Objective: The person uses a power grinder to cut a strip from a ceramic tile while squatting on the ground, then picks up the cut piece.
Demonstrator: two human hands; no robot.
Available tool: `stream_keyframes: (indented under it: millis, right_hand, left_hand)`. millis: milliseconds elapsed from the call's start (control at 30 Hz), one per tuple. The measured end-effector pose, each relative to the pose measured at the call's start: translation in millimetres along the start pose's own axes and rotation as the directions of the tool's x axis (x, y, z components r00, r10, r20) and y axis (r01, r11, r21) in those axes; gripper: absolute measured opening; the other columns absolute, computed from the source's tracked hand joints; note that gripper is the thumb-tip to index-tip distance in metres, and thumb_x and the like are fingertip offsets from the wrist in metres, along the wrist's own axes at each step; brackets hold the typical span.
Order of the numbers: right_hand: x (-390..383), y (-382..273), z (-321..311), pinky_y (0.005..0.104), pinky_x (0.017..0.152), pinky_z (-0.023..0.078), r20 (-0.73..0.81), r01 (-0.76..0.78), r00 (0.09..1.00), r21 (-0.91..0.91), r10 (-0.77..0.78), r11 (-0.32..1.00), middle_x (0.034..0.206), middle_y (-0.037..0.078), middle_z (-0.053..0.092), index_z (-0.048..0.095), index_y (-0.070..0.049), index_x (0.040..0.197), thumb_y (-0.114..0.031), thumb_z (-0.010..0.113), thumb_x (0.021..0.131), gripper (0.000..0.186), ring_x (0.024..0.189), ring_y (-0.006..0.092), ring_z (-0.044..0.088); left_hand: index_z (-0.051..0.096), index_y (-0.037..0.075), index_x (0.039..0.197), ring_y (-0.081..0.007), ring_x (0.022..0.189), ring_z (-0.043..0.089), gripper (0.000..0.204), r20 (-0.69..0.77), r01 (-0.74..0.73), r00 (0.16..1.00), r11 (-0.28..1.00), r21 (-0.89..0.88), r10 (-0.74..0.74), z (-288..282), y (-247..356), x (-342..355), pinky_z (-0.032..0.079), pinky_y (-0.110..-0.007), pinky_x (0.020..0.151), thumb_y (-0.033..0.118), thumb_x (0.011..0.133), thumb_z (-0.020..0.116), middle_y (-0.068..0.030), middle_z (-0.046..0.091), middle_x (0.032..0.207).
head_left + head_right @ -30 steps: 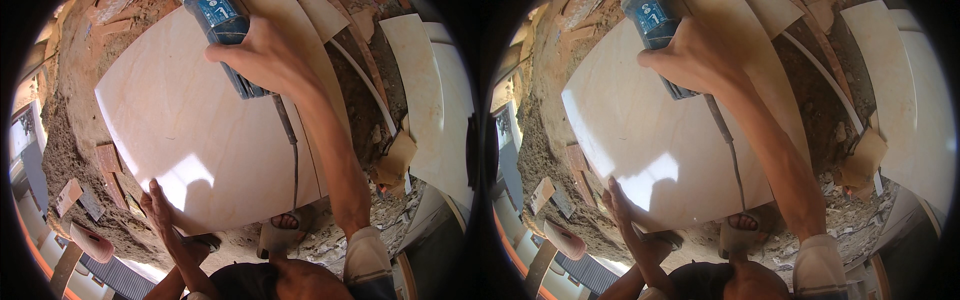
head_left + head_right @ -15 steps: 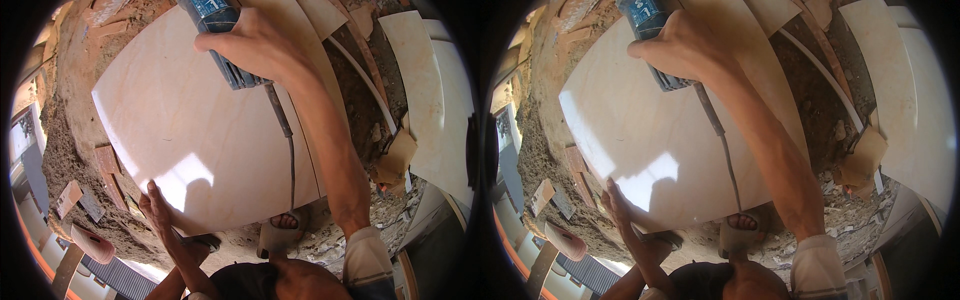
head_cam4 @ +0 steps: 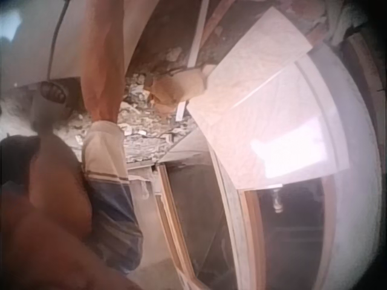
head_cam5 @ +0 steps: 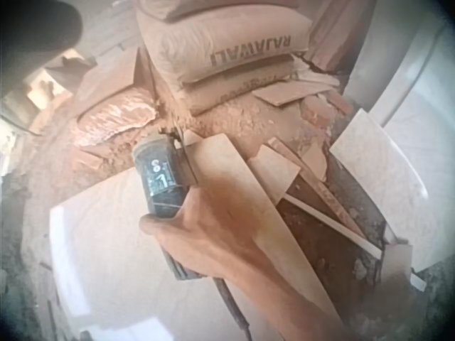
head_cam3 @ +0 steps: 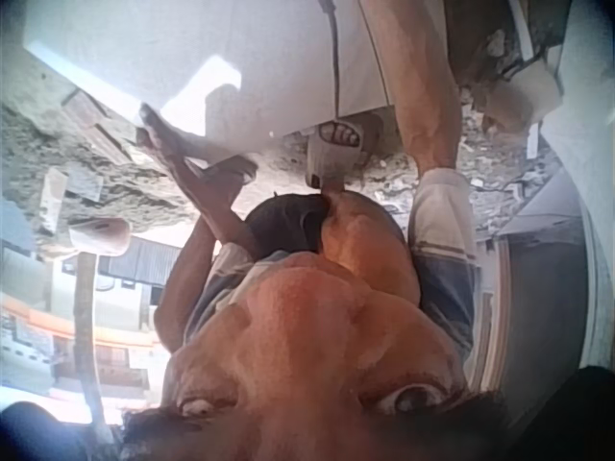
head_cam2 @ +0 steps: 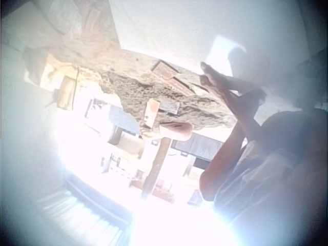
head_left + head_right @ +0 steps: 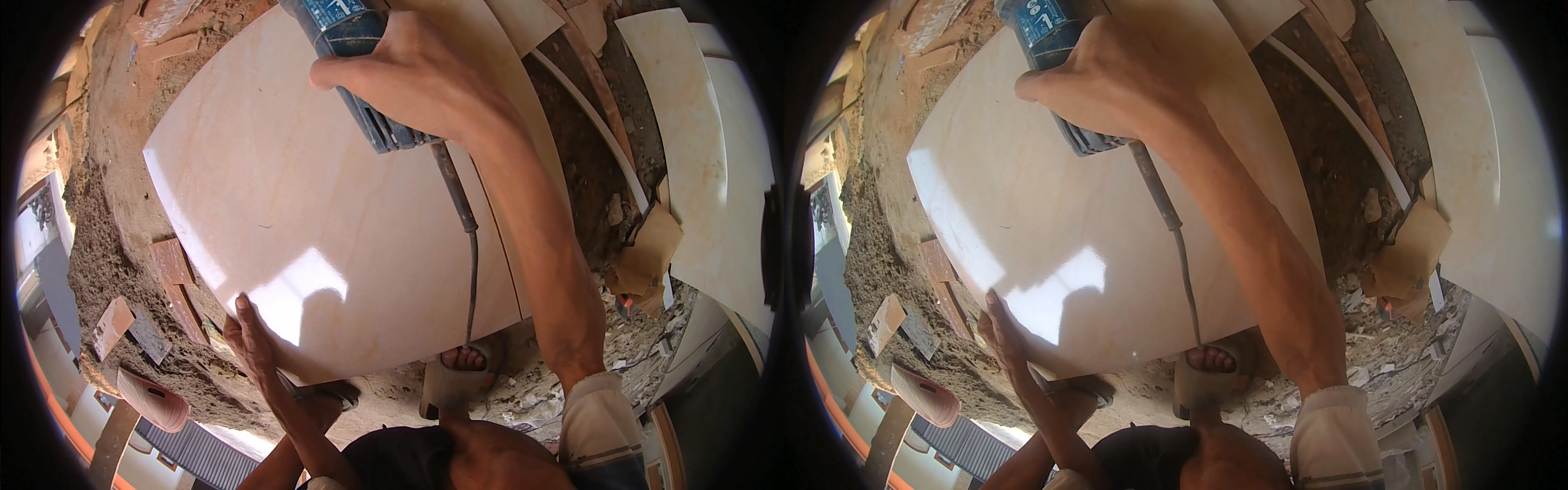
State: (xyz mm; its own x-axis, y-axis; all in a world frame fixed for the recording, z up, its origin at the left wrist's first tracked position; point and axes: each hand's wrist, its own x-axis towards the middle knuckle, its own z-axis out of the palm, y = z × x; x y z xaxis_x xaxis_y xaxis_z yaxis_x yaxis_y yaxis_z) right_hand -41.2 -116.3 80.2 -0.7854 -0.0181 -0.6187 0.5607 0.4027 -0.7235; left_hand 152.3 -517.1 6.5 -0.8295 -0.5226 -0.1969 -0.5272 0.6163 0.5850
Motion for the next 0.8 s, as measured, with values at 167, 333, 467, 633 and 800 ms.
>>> stream_keyframes:
  millis: [167, 333, 467, 633, 800]
  right_hand:
    - [2, 4, 0, 0.0437, 0.070, 0.055, 0.014, -0.012, 1.000, 0.009, 0.012, 1.000, 0.090, 0.018, 0.071, 0.065, 0.002, 0.102, -0.047, 0.069, 0.088, 0.052, 0.077, 0.0271, 0.070]
    - [-2, 4, -9, 0.0418, 0.062, 0.054, 0.104, 0.045, 0.993, 0.087, -0.054, 0.995, 0.082, 0.013, 0.070, 0.066, -0.002, 0.094, -0.044, 0.069, 0.088, 0.043, 0.067, 0.0241, 0.067]
    - [0, -2, 4, 0.0410, 0.060, 0.054, -0.009, -0.052, 0.999, 0.009, 0.052, 0.999, 0.077, 0.011, 0.069, 0.067, -0.003, 0.090, -0.044, 0.069, 0.088, 0.041, 0.064, 0.0232, 0.066]
    - [-16, 14, -2, 0.0413, 0.064, 0.056, 0.013, 0.168, 0.986, -0.005, -0.168, 0.986, 0.086, 0.015, 0.070, 0.065, 0.002, 0.101, -0.047, 0.070, 0.088, 0.051, 0.073, 0.0250, 0.069]
    - [-9, 7, 3, 0.0426, 0.072, 0.057, -0.025, 0.003, 1.000, -0.030, -0.004, 1.000, 0.094, 0.019, 0.071, 0.063, 0.005, 0.108, -0.049, 0.071, 0.088, 0.059, 0.081, 0.0278, 0.071]
  left_hand:
    - [0.051, 0.009, 0.065, -0.0086, 0.057, 0.036, 0.067, 0.004, -0.001, 1.000, 1.000, -0.002, 0.001, 3, -1, 0, 0.032, -0.032, 0.055, 0.065, 0.096, 0.070, 0.0062, 0.042, 0.061]
    - [0.050, 0.009, 0.065, -0.0086, 0.058, 0.036, 0.066, 0.011, -0.015, 1.000, 1.000, -0.009, 0.015, -2, -4, 2, 0.031, -0.032, 0.055, 0.064, 0.097, 0.070, 0.0062, 0.041, 0.061]
    - [0.049, 0.010, 0.065, -0.0089, 0.059, 0.036, 0.066, 0.018, 0.004, 1.000, 1.000, 0.014, -0.004, -1, 1, 1, 0.032, -0.033, 0.055, 0.063, 0.098, 0.070, 0.0057, 0.041, 0.061]
    - [0.048, 0.012, 0.064, -0.0098, 0.057, 0.034, 0.067, 0.005, -0.021, 1.000, 1.000, -0.008, 0.021, 0, 1, 0, 0.031, -0.033, 0.055, 0.065, 0.097, 0.070, 0.0055, 0.039, 0.060]
    - [0.046, 0.012, 0.063, -0.0099, 0.055, 0.034, 0.069, 0.014, -0.013, 1.000, 1.000, -0.006, 0.013, 1, 6, -1, 0.031, -0.033, 0.054, 0.068, 0.096, 0.070, 0.0053, 0.038, 0.058]
